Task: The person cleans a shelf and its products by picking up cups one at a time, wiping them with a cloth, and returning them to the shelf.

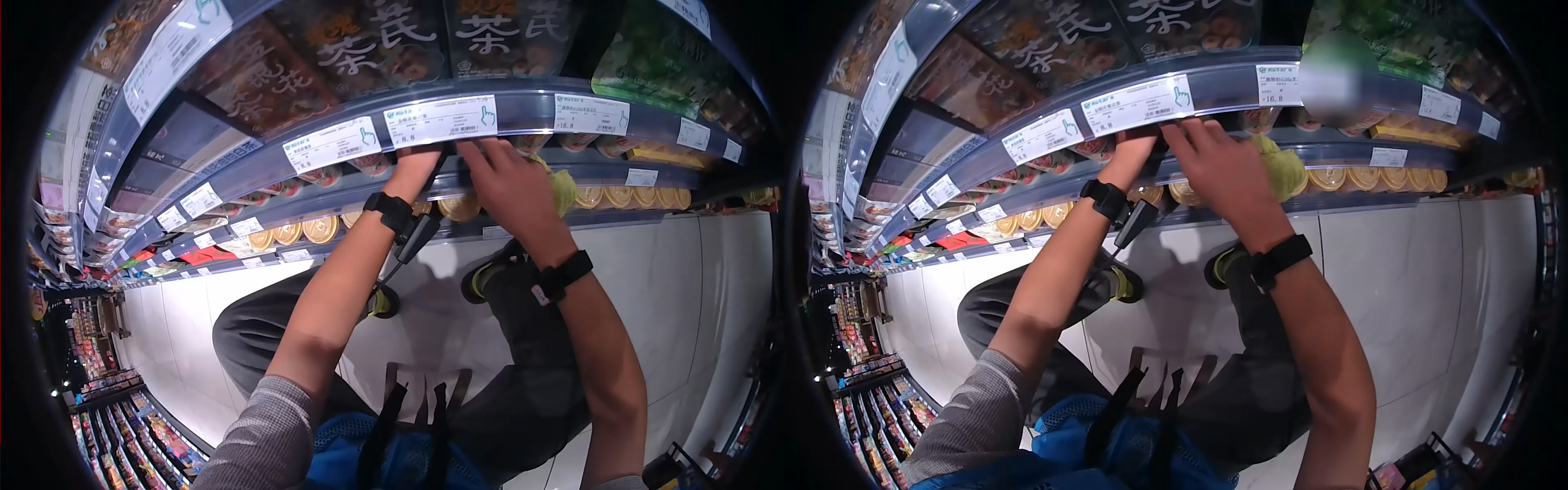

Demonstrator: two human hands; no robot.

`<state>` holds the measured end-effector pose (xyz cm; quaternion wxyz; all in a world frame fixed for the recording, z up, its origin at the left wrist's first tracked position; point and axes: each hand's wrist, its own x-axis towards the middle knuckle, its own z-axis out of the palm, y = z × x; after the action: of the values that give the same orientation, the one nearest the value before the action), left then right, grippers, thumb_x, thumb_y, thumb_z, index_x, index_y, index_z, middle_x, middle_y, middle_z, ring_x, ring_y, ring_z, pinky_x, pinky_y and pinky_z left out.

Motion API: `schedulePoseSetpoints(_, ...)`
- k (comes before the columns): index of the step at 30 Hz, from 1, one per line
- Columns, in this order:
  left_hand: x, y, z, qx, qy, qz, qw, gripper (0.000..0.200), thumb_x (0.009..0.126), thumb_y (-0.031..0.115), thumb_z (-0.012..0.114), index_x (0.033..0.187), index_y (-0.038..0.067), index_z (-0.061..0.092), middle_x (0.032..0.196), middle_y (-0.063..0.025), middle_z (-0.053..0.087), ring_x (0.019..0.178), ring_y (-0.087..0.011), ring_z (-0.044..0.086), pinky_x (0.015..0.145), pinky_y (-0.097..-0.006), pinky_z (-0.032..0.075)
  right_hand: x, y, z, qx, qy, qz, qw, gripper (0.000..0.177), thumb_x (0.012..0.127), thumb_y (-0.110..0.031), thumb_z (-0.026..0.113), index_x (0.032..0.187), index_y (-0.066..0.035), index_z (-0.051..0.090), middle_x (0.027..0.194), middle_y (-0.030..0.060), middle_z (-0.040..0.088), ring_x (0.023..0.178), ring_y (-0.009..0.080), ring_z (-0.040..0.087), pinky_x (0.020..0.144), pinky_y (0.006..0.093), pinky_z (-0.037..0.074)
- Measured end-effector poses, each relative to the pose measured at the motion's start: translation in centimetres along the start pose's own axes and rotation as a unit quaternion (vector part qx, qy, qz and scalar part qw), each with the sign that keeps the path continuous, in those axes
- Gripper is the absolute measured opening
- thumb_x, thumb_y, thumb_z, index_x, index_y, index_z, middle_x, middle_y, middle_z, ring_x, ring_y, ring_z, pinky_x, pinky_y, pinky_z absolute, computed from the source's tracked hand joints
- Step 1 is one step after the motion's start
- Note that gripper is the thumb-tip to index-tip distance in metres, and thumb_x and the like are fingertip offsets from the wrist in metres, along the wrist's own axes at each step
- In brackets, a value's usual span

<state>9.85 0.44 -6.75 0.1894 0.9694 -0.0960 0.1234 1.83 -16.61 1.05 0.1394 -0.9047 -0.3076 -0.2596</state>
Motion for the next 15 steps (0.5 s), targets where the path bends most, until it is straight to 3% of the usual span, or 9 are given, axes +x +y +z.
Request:
schedulePoseSetpoints(3,0.8,-0.5,-0.3,0.029,-0.021,-0.008,0.999,0.040,0.087,0.028,0.049,0.121,0.007,0.053,0.127,-0.0145,0.050,0.119,-0.0335,0.044,0.101,-0.0443,0.033,0.9,0.5,0.7,0.002,0.002,0.011,1.000,0.035,0.072,-0.008,0.060,0.107,-0.009,0.056,0.087,0.0084,0.057,0.077,0.0233,0.061,0.056,0.0365,0.051)
schedulePoseSetpoints(5,0.6,-0.9,-0.4,0.045,-0.011,-0.003,0.999,0.040,0.087,0.028,0.048,0.121,0.007,0.053,0.127,-0.0145,0.050,0.119,-0.0334,0.044,0.101,-0.0442,0.033,1.4,0.4,1.2,-0.002,-0.029,0.034,0.999,0.022,0.073,-0.010,0.060,0.095,-0.009,0.060,0.080,0.0099,0.059,0.071,0.0250,0.061,0.056,0.0374,0.050)
schedulePoseSetpoints(11,0.4,-0.8,-0.3,0.053,0.015,-0.001,0.998,0.041,0.088,0.029,0.048,0.122,0.008,0.052,0.128,-0.0142,0.049,0.120,-0.0332,0.043,0.101,-0.0438,0.032,2.2,0.5,2.2,-0.020,-0.036,0.042,0.998,0.008,0.072,-0.015,0.061,0.074,-0.008,0.063,0.069,0.0091,0.060,0.068,0.0264,0.062,0.057,0.0381,0.049)
schedulePoseSetpoints(15,0.0,-0.8,-0.3,0.054,0.025,-0.001,0.998,0.041,0.088,0.030,0.048,0.122,0.008,0.052,0.129,-0.0141,0.049,0.120,-0.0330,0.043,0.102,-0.0435,0.032,2.3,1.2,1.8,-0.017,0.014,0.049,0.999,0.008,0.071,-0.014,0.061,0.075,-0.007,0.063,0.070,0.0095,0.061,0.069,0.0262,0.062,0.057,0.0387,0.048)
